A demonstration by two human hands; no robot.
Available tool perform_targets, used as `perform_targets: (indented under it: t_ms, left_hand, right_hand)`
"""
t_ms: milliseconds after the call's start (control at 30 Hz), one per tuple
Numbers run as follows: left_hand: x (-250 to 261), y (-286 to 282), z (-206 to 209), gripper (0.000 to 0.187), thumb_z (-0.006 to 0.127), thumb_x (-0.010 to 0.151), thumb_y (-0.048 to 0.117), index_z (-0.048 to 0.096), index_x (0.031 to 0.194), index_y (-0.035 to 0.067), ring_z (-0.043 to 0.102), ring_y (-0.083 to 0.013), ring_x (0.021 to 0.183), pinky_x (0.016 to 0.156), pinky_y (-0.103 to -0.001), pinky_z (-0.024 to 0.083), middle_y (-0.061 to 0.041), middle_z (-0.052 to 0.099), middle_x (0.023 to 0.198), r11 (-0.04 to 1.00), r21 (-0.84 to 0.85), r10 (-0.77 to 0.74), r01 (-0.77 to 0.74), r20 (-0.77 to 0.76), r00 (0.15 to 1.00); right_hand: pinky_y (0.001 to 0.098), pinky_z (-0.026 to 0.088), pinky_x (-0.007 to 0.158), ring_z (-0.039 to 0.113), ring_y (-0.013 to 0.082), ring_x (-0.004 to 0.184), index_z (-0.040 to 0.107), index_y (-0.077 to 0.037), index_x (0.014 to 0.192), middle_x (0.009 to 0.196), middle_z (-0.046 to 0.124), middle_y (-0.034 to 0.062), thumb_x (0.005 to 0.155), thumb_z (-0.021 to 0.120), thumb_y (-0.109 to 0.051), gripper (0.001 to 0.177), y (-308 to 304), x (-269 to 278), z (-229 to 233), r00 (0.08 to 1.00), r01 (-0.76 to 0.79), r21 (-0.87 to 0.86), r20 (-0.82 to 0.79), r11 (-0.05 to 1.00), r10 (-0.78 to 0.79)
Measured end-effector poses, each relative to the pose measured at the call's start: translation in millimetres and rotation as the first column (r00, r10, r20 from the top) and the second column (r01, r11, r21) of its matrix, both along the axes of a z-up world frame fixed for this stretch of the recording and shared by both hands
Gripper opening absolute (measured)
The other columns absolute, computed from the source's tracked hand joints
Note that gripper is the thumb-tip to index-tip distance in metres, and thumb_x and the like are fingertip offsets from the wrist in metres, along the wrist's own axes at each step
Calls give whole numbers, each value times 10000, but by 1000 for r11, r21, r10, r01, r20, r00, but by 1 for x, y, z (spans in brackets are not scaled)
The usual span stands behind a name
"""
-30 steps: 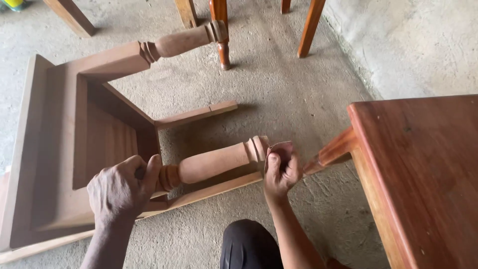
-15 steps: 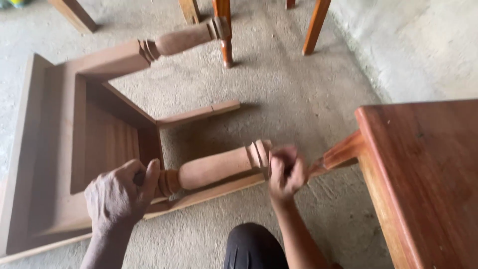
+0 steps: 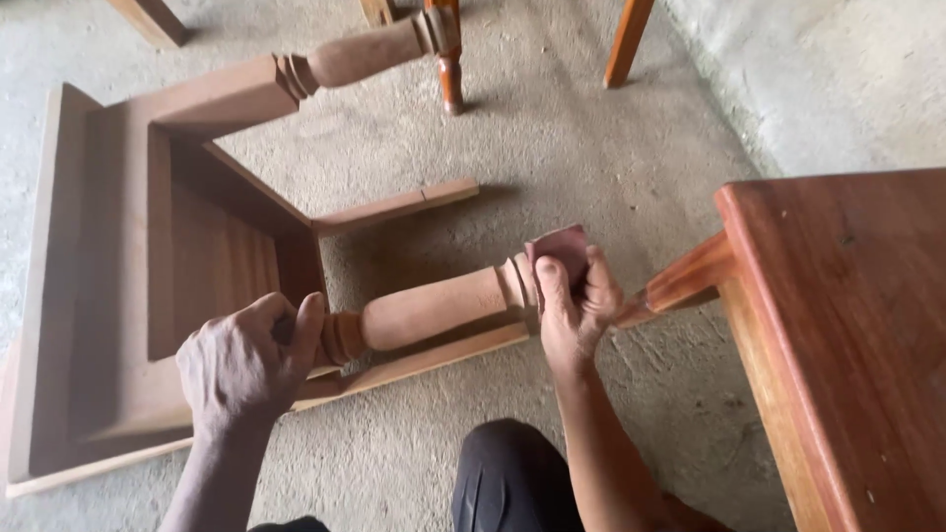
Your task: Sanding the legs of a wooden chair using a piece of sandpaper.
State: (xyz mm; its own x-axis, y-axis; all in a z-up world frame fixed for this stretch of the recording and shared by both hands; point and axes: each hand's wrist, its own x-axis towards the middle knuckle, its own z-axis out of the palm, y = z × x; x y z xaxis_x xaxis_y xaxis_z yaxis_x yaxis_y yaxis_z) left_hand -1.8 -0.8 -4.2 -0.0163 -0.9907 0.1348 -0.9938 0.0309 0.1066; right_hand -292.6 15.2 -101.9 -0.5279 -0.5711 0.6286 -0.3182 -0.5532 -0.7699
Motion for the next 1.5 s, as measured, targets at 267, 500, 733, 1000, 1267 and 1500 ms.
perform_targets:
  t_ms: [267, 500, 733, 1000, 1267, 1500]
  left_hand:
    - [2, 1, -3, 487, 626, 942, 561, 696, 673, 162, 662, -274, 510, 565, -423, 518, -72, 634, 520, 999, -46, -25, 23, -55, 998]
    - [0, -4, -1, 484, 641, 929, 558, 695, 660, 159, 661, -275, 501, 559, -421, 518, -73, 638, 522, 998, -56, -26, 23, -59, 998]
    - [0, -5, 1, 503, 629, 934, 567, 690, 648, 157, 658, -260, 489, 552, -412, 520, -67, 636, 518, 999, -44, -18, 15, -63, 998]
    - [0, -7, -2, 508, 617, 935, 568, 687, 648, 156, 653, -250, 476, 547, -417, 519, -56, 631, 503, 999, -39, -18, 15, -61, 998]
    - [-1, -7, 2, 518, 601, 942, 581, 684, 661, 154, 647, -257, 478, 549, -427, 516, -66, 618, 492, 999, -41, -14, 12, -63, 998]
    - [0, -6, -1, 533, 606, 947, 582, 678, 648, 147, 642, -271, 484, 555, -429, 516, -74, 611, 499, 997, -74, -21, 17, -59, 998]
  right_hand:
    - [241, 453, 576, 571, 48, 626, 680, -57, 963, 798, 685, -2, 1033, 685, -246, 201, -4, -10, -47, 998, 67, 28, 5, 997, -67]
    - [225, 455, 618, 563, 63, 699, 653, -64, 975, 854, 669, -1, 1074, 669, -168, 145, -11, -9, -37, 999, 14, -13, 33, 1000, -14]
    - [193, 451, 528, 571, 35, 624, 690, -77, 1011, 846, 699, -15, 1034, 656, -213, 142, -6, -7, -39, 997, 80, -17, 3, 997, -80]
    - [196, 447, 509, 546, 31, 596, 687, -75, 1043, 868, 706, -3, 1072, 659, -261, 191, -15, -9, -21, 999, 25, -126, -44, 992, -31]
    - [219, 487, 556, 595, 69, 631, 679, -73, 1034, 852, 708, 4, 1084, 658, -278, 212, -12, -8, -31, 993, 96, -79, -61, 992, -101]
    - [221, 488, 653, 606, 51, 735, 654, -30, 1039, 903, 681, 11, 1103, 621, -268, 248, 4, 1, -30, 993, 104, -34, -55, 994, -106]
